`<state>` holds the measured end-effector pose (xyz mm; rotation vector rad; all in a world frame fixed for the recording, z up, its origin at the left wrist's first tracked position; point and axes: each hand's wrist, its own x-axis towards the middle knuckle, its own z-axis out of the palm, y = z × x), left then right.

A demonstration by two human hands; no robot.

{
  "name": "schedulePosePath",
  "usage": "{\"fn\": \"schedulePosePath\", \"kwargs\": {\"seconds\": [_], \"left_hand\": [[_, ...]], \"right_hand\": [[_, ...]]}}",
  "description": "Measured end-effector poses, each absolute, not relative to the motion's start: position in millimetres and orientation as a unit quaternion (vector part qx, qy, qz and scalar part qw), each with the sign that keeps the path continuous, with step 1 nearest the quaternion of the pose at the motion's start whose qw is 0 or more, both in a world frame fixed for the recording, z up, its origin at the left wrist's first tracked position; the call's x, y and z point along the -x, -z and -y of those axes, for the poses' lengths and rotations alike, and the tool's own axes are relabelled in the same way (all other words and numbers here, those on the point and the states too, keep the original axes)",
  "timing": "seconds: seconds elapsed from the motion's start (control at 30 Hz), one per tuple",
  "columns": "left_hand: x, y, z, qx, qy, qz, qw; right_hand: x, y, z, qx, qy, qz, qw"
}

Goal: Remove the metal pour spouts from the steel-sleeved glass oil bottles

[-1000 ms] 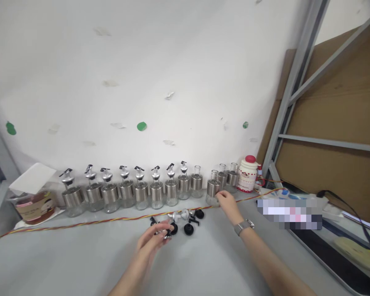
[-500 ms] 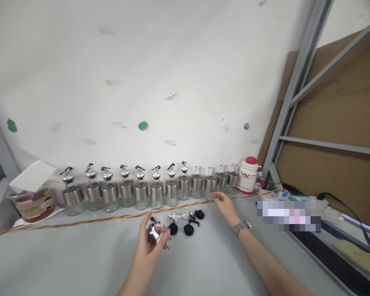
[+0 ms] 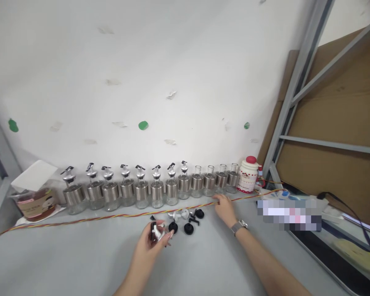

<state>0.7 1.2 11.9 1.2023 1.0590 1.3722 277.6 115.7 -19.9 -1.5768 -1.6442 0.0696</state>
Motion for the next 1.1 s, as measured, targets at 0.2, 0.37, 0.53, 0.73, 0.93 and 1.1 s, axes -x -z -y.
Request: {"fn": "schedulePosePath", "kwargs": {"seconds": [0.2, 0.37, 0.53, 0.73, 0.93, 1.1], "left_hand": [[3, -14, 5, -0.614, -0.501, -0.503, 0.344], [1, -12, 15, -0.681, -0.467, -0.482, 0.293], [4, -9, 15, -0.683, -0.476, -0.476, 0.285], [3, -2, 12, -0.670, -0.488, -0.483, 0.282], [-3, -4, 14, -0.693, -0.456, -0.484, 0.278], [-9, -13, 18, -0.691, -0.436, -0.515, 0.260]], "right_hand": [[-243, -19, -80, 0.590, 0.009, 0.677, 0.441], [-191, -42, -30, 0.476, -0.079, 0.767, 0.422], [-165, -47, 3, 0.399, -0.061, 0.861, 0.310], [-162, -38, 0, 0.385, 0.009, 0.888, 0.250], [-151, -26, 0, 0.403, 0.012, 0.876, 0.266], [-148, -23, 2, 0.377, 0.070, 0.882, 0.275]]}}
